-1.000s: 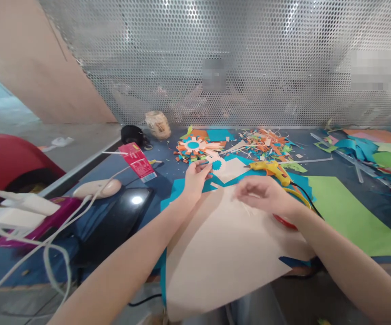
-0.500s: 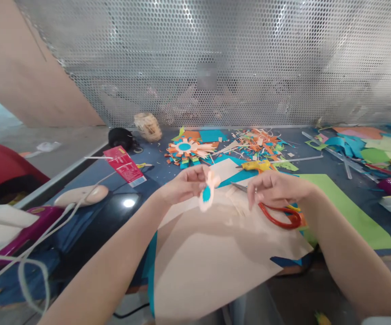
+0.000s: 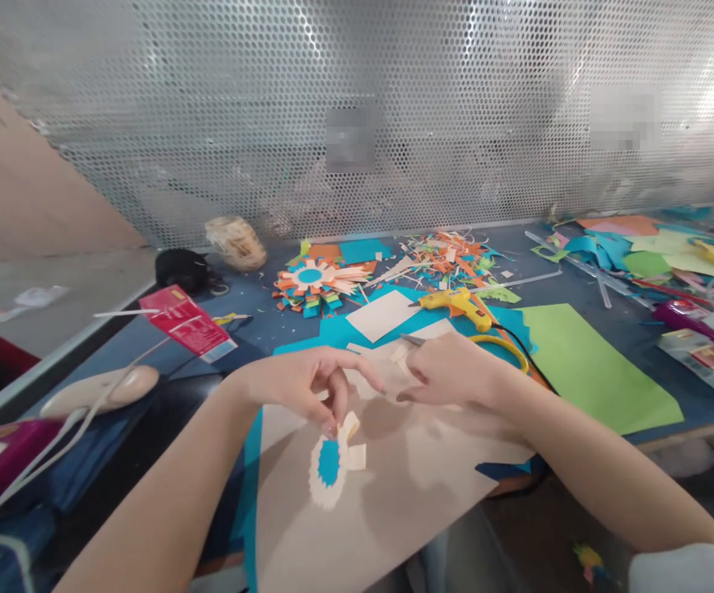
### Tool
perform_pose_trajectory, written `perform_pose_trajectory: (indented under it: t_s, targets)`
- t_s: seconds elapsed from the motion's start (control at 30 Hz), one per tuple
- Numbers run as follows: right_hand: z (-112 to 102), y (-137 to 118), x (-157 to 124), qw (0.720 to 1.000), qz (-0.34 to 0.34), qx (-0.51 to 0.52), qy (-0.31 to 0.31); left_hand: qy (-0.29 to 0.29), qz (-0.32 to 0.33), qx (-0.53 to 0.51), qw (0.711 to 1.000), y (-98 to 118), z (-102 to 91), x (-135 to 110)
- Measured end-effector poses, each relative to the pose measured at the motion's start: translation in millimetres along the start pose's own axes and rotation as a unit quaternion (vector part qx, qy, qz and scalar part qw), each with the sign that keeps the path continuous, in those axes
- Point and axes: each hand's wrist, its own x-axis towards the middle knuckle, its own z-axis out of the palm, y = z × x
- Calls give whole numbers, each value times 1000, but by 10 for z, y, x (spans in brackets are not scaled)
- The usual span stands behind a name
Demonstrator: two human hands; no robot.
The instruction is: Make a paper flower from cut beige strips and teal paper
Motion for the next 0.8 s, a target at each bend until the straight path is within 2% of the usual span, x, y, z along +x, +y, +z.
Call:
perform_pose_trajectory:
  t_s: [0.1,0.23,0.37,0.47,0.53,0.57,0.6,0.63,0.67,0.73,0.77,0.8]
  targets:
    - [33,-90,-10,1000,-11,-20,-20,-6,-32,12,999,25,28,14]
    - [65,-74,0,998,-16,-47,-32,-12,-71,20,997,143,153,-12]
    - [60,-51,28,999,-18,-41,-21,-24,-92,30,995,218,237,-16]
    - [2,-14,36,1000,-5,14,13,-13,-92,21,995,210,225,7]
    - [-61,43,15,994,-7,98,45,-7,-93,16,996,187,194,20]
    - [-96,81,-7,986,-19,162,41,-7,-94,17,995,173,174,24]
    - [-131,120,-34,970,-45,241,9,-6,-93,20,995,159,154,26]
    - [-164,159,-65,939,-80,328,-63,-5,-90,22,996,144,133,26]
    - [-193,193,-97,893,-117,401,-170,-2,-87,22,996,129,111,26]
    - [-234,236,-146,777,-170,468,-385,8,-80,17,997,100,66,21]
    - [-244,243,-158,743,-181,471,-440,13,-77,15,997,87,44,19]
    - [-248,240,-159,738,-186,466,-451,16,-72,12,997,74,24,15]
